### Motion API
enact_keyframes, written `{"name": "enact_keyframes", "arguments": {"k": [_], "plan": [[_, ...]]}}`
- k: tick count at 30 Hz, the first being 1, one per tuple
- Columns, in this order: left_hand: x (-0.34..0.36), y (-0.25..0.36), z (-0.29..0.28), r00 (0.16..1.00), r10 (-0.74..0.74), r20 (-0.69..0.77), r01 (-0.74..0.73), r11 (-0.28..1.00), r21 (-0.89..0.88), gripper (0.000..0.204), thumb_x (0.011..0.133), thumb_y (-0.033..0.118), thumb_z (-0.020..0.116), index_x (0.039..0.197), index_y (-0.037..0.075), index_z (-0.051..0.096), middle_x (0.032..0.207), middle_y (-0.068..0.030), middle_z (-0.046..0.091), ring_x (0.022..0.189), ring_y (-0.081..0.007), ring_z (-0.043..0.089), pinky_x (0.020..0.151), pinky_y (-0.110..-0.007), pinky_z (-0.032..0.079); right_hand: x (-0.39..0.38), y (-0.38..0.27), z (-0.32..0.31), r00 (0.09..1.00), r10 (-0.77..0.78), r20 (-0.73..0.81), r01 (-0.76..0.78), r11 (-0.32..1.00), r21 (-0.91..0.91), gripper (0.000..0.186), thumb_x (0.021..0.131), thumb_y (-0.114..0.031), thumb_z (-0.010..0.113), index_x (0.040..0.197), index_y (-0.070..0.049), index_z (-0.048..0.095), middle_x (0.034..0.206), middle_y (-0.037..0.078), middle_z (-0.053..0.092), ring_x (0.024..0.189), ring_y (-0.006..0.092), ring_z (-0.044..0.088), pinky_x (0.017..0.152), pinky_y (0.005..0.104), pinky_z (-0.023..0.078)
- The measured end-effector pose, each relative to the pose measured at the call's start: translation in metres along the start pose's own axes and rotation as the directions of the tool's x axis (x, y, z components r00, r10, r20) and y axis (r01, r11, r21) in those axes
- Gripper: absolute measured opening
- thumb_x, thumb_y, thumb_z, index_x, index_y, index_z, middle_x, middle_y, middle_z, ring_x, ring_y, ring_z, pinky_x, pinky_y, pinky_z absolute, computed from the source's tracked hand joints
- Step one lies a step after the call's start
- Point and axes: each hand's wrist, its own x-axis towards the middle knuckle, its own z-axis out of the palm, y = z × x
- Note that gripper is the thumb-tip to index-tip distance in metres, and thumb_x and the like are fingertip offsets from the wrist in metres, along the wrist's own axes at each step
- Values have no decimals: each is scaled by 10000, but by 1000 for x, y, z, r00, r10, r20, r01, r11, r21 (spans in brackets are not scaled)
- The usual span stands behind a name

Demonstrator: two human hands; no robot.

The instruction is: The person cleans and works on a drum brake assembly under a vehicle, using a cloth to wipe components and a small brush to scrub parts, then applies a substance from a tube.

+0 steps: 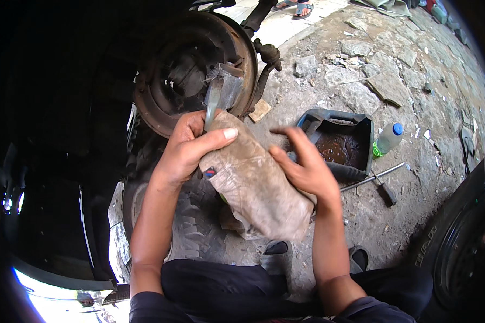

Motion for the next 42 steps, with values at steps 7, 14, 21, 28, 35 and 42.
{"name": "enact_keyframes", "arguments": {"k": [7,14,21,28,35,42], "plan": [[20,-7,11,991,18,-129,-32,994,-105,284,980,302,666,1016,21,692,774,7,648,526,-15,501,477,-185,356,13,-38,11,869,-443,-220,457,890,14,526,766,-124,876,1208,-5,618,1127,151,669,1042,285,675,914,372,534],[28,10,16,897,277,-345,-279,959,44,274,999,282,666,1081,20,669,799,1,595,439,1,326,436,-200,265,29,-29,30,566,-192,-802,322,947,0,201,926,-19,705,1086,26,592,969,68,654,842,125,598,760,275,496],[51,-17,-8,749,566,-345,-261,729,632,365,891,248,810,1143,21,676,990,-9,607,866,-69,551,750,-231,462,100,-41,29,677,-401,-617,260,915,-309,387,863,70,623,1227,-33,702,992,214,641,860,345,659,763,402,542],[57,-17,-13,723,640,-261,-180,539,823,410,825,274,827,1026,-53,682,985,-233,684,916,-399,683,826,-447,535,110,-59,15,956,-228,-187,54,760,-648,414,824,-38,640,1228,51,613,958,299,641,835,474,680,749,523,567],[59,-18,-16,746,631,-215,-170,492,854,402,875,293,791,1027,-67,699,935,-198,696,804,-276,686,722,-367,520,102,-65,16,979,-172,-106,69,779,-623,253,868,-106,584,1029,88,592,711,277,679,726,462,703,690,550,569],[62,-18,-16,760,607,-233,-181,542,821,399,859,305,792,977,-63,693,914,-222,695,850,-351,693,769,-419,532,71,-74,33,999,-2,-36,-20,785,-619,351,858,-107,587,1117,127,553,692,301,648,729,480,681,717,565,558]]}}
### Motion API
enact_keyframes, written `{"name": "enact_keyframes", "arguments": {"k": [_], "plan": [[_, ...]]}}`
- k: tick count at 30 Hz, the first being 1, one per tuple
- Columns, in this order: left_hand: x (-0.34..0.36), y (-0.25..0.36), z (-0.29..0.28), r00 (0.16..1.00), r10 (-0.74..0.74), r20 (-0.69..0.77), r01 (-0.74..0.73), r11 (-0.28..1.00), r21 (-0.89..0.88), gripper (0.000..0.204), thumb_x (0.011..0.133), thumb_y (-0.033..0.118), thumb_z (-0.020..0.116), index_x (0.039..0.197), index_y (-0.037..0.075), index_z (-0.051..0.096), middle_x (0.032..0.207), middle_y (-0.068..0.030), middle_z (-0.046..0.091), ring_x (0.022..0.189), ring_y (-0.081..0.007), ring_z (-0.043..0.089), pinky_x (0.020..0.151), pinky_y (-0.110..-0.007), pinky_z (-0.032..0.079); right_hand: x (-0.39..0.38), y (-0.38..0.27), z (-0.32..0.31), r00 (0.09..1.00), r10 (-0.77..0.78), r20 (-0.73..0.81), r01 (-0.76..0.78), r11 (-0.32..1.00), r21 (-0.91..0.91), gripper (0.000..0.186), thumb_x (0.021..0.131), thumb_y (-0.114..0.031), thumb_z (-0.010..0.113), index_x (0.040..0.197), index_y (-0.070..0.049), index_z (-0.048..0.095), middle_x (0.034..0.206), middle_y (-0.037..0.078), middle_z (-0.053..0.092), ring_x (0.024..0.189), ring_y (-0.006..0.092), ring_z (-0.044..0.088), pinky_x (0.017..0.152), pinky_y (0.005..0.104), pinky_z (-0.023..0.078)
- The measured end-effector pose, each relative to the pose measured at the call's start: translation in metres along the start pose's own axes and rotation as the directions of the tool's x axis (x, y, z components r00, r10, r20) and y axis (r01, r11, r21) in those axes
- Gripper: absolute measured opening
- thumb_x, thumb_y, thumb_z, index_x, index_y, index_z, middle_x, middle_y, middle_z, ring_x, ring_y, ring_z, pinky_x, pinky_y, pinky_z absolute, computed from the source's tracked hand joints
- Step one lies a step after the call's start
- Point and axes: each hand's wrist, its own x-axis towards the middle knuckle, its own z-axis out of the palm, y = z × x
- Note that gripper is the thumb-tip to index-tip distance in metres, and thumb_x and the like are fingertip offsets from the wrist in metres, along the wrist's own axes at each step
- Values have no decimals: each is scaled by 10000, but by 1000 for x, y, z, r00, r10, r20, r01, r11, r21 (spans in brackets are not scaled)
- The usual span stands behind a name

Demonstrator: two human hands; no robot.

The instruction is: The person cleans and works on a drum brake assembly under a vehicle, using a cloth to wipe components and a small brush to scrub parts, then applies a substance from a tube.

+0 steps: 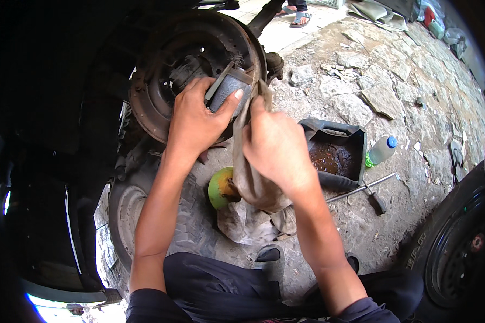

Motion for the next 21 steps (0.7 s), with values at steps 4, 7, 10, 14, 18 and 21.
{"name": "enact_keyframes", "arguments": {"k": [4,7,10,14,18,21], "plan": [[2,2,-5,995,-77,55,80,995,-57,410,843,324,804,936,-61,694,887,-228,697,847,-380,699,778,-438,538,-18,6,7,994,-53,97,33,979,203,295,852,-76,571,1086,100,604,795,300,676,787,490,680,776,537,563],[3,-4,-3,998,-39,43,40,998,-41,424,861,326,807,985,-64,696,864,-177,724,785,-226,694,715,-356,536,-16,25,0,987,-145,-69,156,766,624,291,884,-81,559,1108,49,691,991,305,709,980,416,716,909,447,553],[0,-6,-4,995,-85,57,86,996,-27,441,877,328,804,1017,-74,689,824,-135,720,685,-117,645,618,-297,509,-8,37,-25,976,128,-174,48,656,754,303,982,-88,549,1219,71,654,1104,213,738,1045,246,703,928,340,523],[2,4,0,999,-39,34,40,999,-22,424,861,316,807,990,-69,683,835,-169,698,724,-207,651,654,-345,511,34,44,-18,922,162,-350,186,609,771,336,1005,-93,545,1288,73,622,1163,191,726,1078,236,682,946,338,510],[0,-4,0,1000,11,5,-11,1000,-19,426,856,311,809,993,-72,682,881,-201,699,760,-264,669,675,-374,515,48,33,12,899,-56,-435,214,921,325,409,926,-80,546,1317,28,602,864,299,696,837,462,709,776,505,576],[0,-7,-1,999,37,-9,-37,999,21,455,865,327,810,1029,-80,686,893,-201,707,731,-221,661,638,-346,504,37,26,11,972,-40,-231,64,993,96,524,891,-119,572,1390,33,528,752,278,688,714,457,699,694,549,570]]}}
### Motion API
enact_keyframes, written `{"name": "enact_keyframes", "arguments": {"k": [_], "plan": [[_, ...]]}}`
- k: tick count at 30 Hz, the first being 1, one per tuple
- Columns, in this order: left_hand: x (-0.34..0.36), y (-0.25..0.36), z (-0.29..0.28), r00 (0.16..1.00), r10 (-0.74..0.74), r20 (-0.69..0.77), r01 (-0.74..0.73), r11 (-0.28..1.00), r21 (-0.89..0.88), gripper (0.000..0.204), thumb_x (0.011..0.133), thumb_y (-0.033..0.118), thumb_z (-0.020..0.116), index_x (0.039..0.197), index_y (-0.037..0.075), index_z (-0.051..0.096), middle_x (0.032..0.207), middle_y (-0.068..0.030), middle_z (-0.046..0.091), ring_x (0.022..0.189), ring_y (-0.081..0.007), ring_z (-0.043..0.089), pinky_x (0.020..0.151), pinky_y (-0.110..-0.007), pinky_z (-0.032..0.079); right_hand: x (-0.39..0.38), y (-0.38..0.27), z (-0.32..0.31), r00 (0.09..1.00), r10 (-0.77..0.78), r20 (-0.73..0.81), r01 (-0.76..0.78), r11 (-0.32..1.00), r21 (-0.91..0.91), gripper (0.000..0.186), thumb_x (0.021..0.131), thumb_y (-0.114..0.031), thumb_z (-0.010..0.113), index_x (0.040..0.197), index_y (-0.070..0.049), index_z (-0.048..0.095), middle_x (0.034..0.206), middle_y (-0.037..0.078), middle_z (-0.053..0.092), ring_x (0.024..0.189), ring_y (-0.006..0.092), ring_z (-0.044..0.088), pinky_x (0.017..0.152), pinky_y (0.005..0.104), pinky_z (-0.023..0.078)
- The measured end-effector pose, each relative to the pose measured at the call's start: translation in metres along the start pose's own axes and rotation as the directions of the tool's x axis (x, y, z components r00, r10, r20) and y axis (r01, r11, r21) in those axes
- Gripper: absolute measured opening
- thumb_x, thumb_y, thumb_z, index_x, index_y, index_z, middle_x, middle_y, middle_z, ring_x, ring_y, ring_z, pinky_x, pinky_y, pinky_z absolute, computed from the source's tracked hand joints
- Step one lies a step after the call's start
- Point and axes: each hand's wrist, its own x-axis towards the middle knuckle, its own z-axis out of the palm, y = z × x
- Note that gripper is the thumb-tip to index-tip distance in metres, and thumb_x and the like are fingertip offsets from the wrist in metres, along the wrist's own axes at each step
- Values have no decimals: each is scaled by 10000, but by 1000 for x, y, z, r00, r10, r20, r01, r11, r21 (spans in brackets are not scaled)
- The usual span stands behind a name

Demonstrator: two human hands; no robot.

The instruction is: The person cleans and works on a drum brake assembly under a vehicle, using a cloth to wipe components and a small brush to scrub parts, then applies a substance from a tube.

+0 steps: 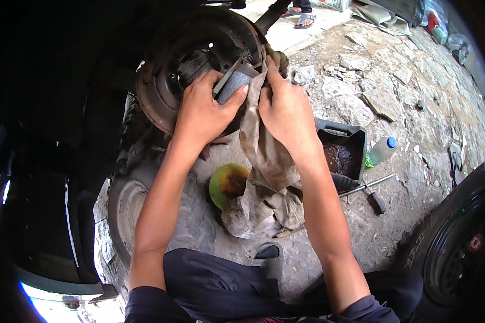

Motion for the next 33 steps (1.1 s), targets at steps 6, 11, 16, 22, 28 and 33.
{"name": "enact_keyframes", "arguments": {"k": [6,11,16,22,28,33], "plan": [[2,3,-1,997,-64,35,65,998,-9,505,857,362,812,1038,-93,687,925,-212,717,723,-203,658,637,-340,506,-30,-24,-6,983,57,174,-32,989,-148,648,875,-159,550,1394,206,415,674,262,676,638,428,703,638,527,576],[6,-1,-3,988,-131,88,133,991,-18,499,855,356,817,1035,-94,695,861,-174,732,713,-145,660,653,-309,519,-55,-42,2,964,57,259,-26,992,-124,666,826,-119,556,1332,286,404,704,274,689,666,403,727,645,480,600],[7,-6,-7,975,-170,142,183,979,-86,468,869,343,812,1038,-79,702,875,-152,743,764,-142,683,700,-306,543,-54,-13,-9,903,-75,424,-110,912,394,445,883,-125,550,1277,68,622,899,279,720,894,442,717,846,495,569],[5,9,-2,991,-123,56,124,992,-3,551,854,367,826,1097,-107,682,899,-193,737,770,-178,694,713,-320,546,-18,21,-32,959,-1,-285,148,857,494,327,994,-37,516,1295,11,634,1104,282,707,1037,368,724,885,383,551],[2,-4,-1,995,-81,58,84,995,-47,548,853,404,807,1051,-93,686,973,-249,724,818,-277,705,759,-387,544,-11,13,0,992,-125,27,127,988,-84,543,885,-77,554,1419,20,531,732,280,667,682,459,678,677,553,547],[4,0,1,998,64,-23,-62,994,94,518,850,372,799,1034,-98,683,934,-260,710,817,-347,703,757,-414,541,-30,-16,4,992,-20,125,54,959,-279,623,864,-114,582,1412,153,450,660,265,657,626,437,681,632,538,554]]}}
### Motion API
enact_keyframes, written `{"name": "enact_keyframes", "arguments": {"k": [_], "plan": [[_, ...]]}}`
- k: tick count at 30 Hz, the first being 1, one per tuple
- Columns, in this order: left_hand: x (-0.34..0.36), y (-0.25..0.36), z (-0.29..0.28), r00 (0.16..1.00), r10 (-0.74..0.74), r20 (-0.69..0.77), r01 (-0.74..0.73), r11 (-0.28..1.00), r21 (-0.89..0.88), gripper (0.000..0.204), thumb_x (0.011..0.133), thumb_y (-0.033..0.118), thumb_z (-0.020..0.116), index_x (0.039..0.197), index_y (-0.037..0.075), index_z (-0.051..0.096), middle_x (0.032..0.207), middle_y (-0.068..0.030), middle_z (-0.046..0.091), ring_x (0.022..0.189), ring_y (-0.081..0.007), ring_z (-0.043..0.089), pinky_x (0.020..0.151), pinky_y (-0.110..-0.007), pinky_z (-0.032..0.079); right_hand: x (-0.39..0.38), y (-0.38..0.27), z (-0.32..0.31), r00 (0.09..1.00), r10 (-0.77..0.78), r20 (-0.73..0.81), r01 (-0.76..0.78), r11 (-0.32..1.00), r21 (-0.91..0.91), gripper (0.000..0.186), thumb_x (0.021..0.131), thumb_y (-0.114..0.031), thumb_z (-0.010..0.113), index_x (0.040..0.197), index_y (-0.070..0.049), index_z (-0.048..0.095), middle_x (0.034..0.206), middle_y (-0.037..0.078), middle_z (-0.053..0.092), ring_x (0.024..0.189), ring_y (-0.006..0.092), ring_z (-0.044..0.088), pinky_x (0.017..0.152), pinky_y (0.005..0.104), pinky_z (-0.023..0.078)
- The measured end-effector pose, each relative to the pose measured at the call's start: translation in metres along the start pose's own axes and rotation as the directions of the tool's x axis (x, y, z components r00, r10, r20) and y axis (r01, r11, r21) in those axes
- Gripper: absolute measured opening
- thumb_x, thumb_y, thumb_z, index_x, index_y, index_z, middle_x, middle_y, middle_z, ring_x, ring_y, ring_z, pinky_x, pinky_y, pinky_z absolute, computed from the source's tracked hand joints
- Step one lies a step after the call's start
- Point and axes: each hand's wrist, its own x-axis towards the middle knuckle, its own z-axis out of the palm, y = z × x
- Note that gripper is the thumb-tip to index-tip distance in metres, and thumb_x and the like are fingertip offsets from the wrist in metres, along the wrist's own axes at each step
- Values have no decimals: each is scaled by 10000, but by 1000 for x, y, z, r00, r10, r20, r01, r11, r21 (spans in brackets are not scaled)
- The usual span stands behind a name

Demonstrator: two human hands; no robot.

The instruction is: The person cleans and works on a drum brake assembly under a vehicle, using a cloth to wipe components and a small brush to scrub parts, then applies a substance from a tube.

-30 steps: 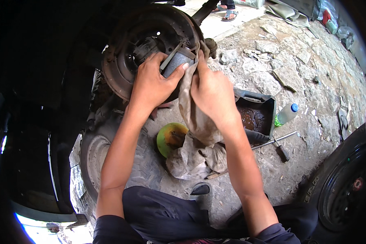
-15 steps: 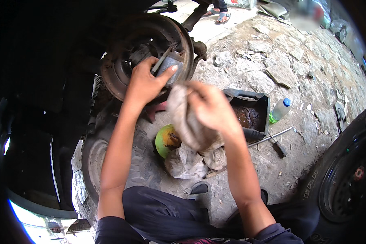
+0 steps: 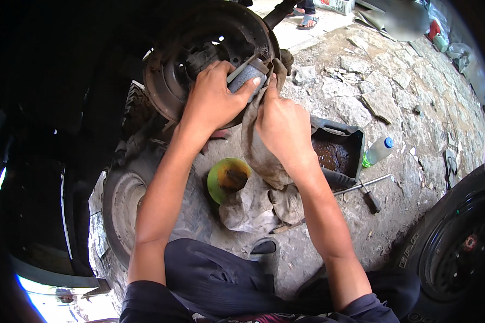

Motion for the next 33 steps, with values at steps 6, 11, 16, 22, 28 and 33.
{"name": "enact_keyframes", "arguments": {"k": [6,11,16,22,28,33], "plan": [[4,9,-11,986,-125,110,128,991,-23,545,837,389,804,1034,-106,691,859,-261,712,742,-343,706,705,-416,533,-15,-11,-1,995,-41,89,45,998,-40,649,868,-143,565,1383,227,424,629,247,655,566,401,683,569,485,563],[10,5,-15,969,-168,180,178,983,-40,613,806,450,818,1024,-112,706,823,-274,710,688,-299,710,660,-409,539,-44,-44,23,973,-95,209,111,992,-64,704,870,-173,554,1365,294,374,596,216,654,508,347,679,512,444,560],[9,3,-14,968,-161,193,169,985,-29,661,807,483,813,1074,-112,706,905,-278,731,763,-301,729,746,-393,561,-52,-64,41,975,-126,185,129,992,-1,665,860,-171,562,1295,311,420,610,222,663,526,353,690,533,438,570],[-6,-7,-24,957,-214,197,234,968,-87,625,813,479,830,1072,-78,715,903,-195,748,812,-214,710,783,-358,546,-45,-46,27,932,-230,279,128,931,341,428,873,-153,564,1241,62,606,716,260,667,678,425,697,653,540,557],[-19,-22,-51,917,-215,336,258,962,-86,452,901,411,778,989,-30,738,823,-76,724,790,-99,635,760,-283,513,-27,18,-34,972,-226,60,160,828,537,300,868,-61,593,1157,-37,669,748,237,672,688,407,693,645,478,561],[-19,-26,-46,897,-237,373,300,947,-120,446,899,416,779,972,-23,749,787,-63,736,733,-105,650,723,-302,519,-39,12,17,966,-226,-129,254,924,284,385,861,-79,637,1238,1,639,738,209,676,639,383,675,611,478,543]]}}
